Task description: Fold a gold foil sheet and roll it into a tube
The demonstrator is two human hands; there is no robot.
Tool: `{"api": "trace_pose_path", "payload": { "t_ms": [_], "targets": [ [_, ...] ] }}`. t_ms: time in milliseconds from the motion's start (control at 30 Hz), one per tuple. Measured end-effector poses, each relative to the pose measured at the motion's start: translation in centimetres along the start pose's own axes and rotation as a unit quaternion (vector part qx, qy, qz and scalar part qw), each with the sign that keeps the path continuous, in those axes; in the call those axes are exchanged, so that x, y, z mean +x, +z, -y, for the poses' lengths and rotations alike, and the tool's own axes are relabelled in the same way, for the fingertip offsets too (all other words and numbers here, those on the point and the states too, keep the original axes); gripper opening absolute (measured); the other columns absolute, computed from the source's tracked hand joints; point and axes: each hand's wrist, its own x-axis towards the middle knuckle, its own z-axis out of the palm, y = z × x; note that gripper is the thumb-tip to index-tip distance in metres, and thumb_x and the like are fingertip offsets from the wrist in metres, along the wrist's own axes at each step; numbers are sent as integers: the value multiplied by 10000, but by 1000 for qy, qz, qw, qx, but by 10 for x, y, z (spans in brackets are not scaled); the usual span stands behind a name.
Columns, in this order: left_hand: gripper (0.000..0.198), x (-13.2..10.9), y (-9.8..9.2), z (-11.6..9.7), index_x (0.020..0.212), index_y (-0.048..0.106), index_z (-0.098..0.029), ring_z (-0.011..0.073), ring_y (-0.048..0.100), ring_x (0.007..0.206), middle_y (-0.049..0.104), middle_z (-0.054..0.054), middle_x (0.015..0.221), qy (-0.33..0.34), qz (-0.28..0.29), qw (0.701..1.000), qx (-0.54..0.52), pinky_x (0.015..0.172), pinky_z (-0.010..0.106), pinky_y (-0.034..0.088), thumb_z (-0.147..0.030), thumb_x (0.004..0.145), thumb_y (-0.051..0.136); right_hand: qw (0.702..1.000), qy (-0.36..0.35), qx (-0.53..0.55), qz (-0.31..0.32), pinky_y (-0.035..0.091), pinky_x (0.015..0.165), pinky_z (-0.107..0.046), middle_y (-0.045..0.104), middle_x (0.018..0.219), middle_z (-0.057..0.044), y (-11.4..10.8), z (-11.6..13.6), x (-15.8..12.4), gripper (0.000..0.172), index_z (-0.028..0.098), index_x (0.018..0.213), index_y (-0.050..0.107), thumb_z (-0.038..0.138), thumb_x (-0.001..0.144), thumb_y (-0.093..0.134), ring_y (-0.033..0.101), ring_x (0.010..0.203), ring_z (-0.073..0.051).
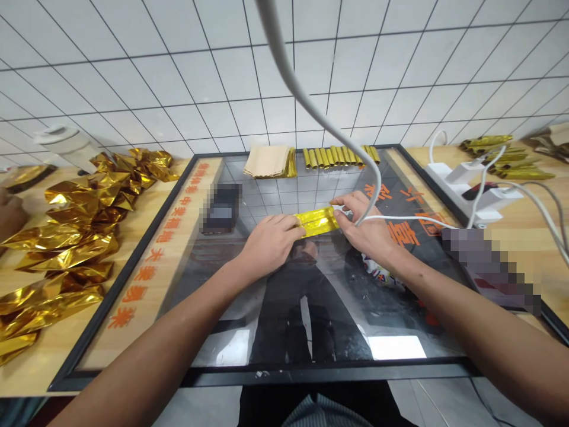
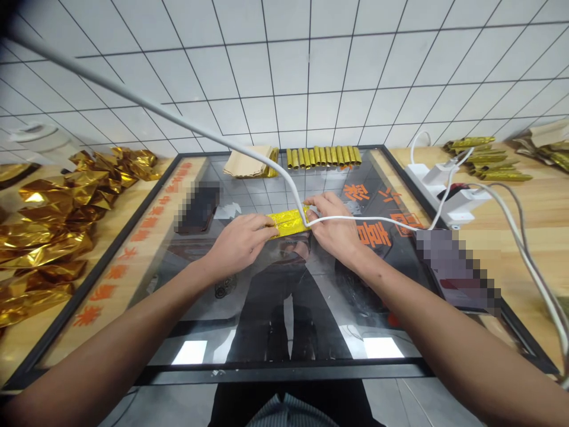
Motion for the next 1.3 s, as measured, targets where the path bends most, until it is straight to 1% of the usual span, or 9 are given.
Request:
{"api": "trace_pose_path", "payload": {
  "t_ms": [167, 300, 500, 633, 800, 933, 1033, 1100, 1300],
  "targets": [
    [304, 0, 4, 6, 1188, 757, -212, 277, 692, 1205, 759, 89, 1289, 1, -19, 1000, -19, 1008, 459, 533, -256, 1115, 465, 999, -31, -13, 15, 532, 940, -438, 718, 1145, -95, 3, -5, 3, 246, 245, 1163, 746, 270, 984, 580, 683, 1093, -292],
    [373, 0, 9, 12, 1224, 754, -220, 267, 664, 1335, 751, 74, 1398, 1, -32, 999, -30, 1085, 464, 530, -98, 1054, 446, 998, -43, -38, 42, 526, 945, -427, 743, 1101, -94, 3, -6, 2, 243, 228, 1145, 768, 279, 987, 590, 698, 1053, -288],
    [408, 0, 10, 16, 1236, 790, -221, 316, 650, 1388, 736, 67, 1455, -14, -30, 999, 11, 1076, 514, 546, -73, 1019, 477, 994, -35, -52, 89, 516, 812, -364, 759, 962, -50, 5, -2, -2, 210, 249, 1100, 764, 269, 975, 597, 701, 881, -241],
    [439, 1, 8, 12, 1292, 780, -217, 318, 644, 1400, 717, 78, 1483, -29, -28, 998, 41, 1080, 515, 551, -57, 992, 502, 992, -16, -48, 119, 491, 714, -342, 773, 920, -13, 6, 5, -9, 252, 282, 1183, 753, 300, 981, 603, 695, 801, -223],
    [426, 2, 9, 10, 1344, 740, -179, 303, 675, 1354, 700, 112, 1500, -22, -24, 998, 53, 1061, 486, 581, -73, 1009, 499, 992, 8, -42, 122, 511, 744, -360, 788, 901, -5, 2, 12, -12, 215, 308, 1100, 788, 374, 1001, 609, 713, 825, -240],
    [484, 2, 14, 12, 1377, 710, -129, 271, 685, 1364, 700, 130, 1497, -11, -31, 999, 21, 1161, 458, 553, -6, 979, 461, 993, -71, -27, 93, 559, 960, -434, 796, 1164, -79, 2, 5, -3, 310, 276, 1231, 779, 322, 1050, 531, 725, 1099, -282],
    [507, 2, 15, 14, 1378, 701, -124, 262, 677, 1384, 704, 128, 1493, 0, -38, 999, 3, 1192, 442, 538, 20, 958, 457, 984, -146, -17, 104, 509, 1137, -513, 697, 1473, -112, 7, -2, 4, 446, 267, 1423, 711, 217, 1050, 472, 634, 1369, -303],
    [513, 2, 15, 14, 1374, 699, -141, 259, 671, 1393, 704, 119, 1493, 6, -38, 999, -5, 1194, 450, 540, 22, 952, 459, 978, -164, -23, 124, 482, 1183, -545, 627, 1580, -103, 11, -5, 6, 509, 279, 1486, 672, 173, 1034, 463, 583, 1447, -304],
    [499, 2, 12, 12, 1402, 676, -180, 268, 672, 1384, 705, 123, 1488, -15, -34, 999, 5, 1156, 468, 560, -16, 978, 471, 966, -186, -46, 175, 465, 1192, -531, 670, 1518, -109, 14, 0, 1, 567, 251, 1444, 704, 65, 969, 457, 607, 1402, -292]
  ]
}}
